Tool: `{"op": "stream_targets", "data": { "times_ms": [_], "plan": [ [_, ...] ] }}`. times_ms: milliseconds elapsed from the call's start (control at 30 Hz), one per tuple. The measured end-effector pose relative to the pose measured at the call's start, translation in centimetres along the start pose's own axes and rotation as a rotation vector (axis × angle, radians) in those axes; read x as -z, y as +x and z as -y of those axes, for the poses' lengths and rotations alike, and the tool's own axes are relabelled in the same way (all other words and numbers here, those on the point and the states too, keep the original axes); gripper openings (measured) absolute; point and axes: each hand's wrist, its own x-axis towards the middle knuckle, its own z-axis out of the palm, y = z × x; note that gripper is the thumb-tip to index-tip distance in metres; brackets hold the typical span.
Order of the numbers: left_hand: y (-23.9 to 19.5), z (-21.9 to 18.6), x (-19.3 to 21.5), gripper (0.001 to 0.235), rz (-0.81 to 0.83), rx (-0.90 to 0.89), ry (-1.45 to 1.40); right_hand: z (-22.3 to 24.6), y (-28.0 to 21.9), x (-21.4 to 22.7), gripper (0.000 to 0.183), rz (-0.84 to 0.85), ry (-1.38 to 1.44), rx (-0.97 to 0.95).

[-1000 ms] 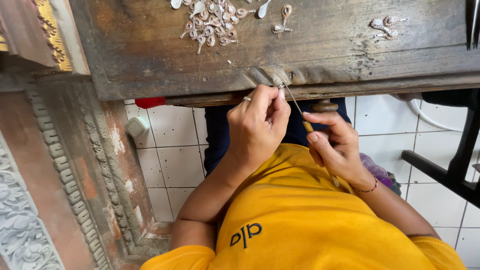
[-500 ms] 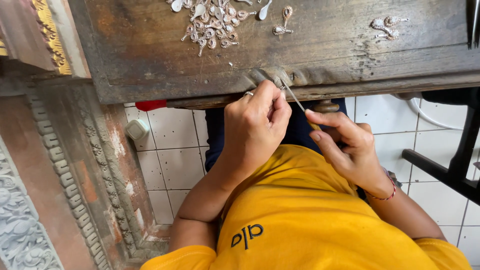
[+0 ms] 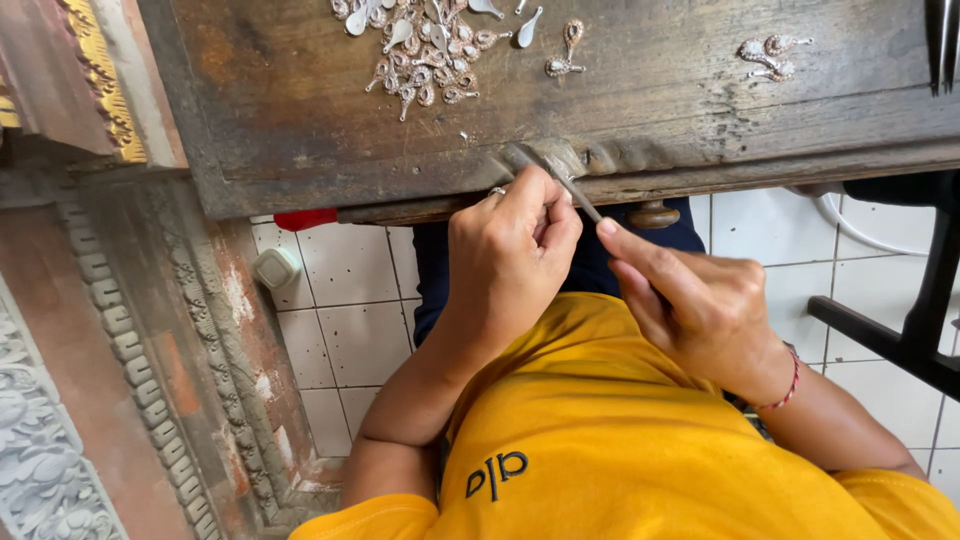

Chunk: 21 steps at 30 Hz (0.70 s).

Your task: The person uses a small file to shape and smooth the edges of small metal pieces on a wooden workbench. They repeatedly pick up individual pieces, file them, and place them back on the table among a pile of similar items.

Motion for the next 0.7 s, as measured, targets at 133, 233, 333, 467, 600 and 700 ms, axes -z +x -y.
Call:
{"op": "stream_targets", "data": {
  "times_ms": [133, 233, 333, 467, 600, 700],
  "plan": [
    [-0.1, 0.1, -0.3, 0.019, 0.001, 0.011, -0.013, -0.6, -3.0, -0.3, 0.036, 0.021, -0.100, -0.015],
    [-0.2, 0.1, -0.3, 0.020, -0.002, 0.025, -0.020, -0.4, -2.2, -0.9, 0.038, 0.022, -0.122, -0.006],
    [-0.1, 0.1, -0.2, 0.019, -0.016, 0.036, -0.029, -0.9, -0.5, -2.1, 0.032, -0.024, -0.123, 0.023],
    [-0.2, -0.3, -0.1, 0.018, -0.013, 0.052, -0.065, -0.4, 1.1, -1.3, 0.031, -0.018, 0.006, -0.013],
    [-0.1, -0.3, -0.5, 0.016, -0.032, 0.061, -0.062, -0.1, -0.3, 0.3, 0.033, 0.023, -0.002, -0.066],
    [0.0, -0.5, 0.4, 0.021, 0.091, 0.029, -0.061, -1.1, -3.0, 0.9, 0.034, 0.170, -0.055, 0.017]
  ]
}}
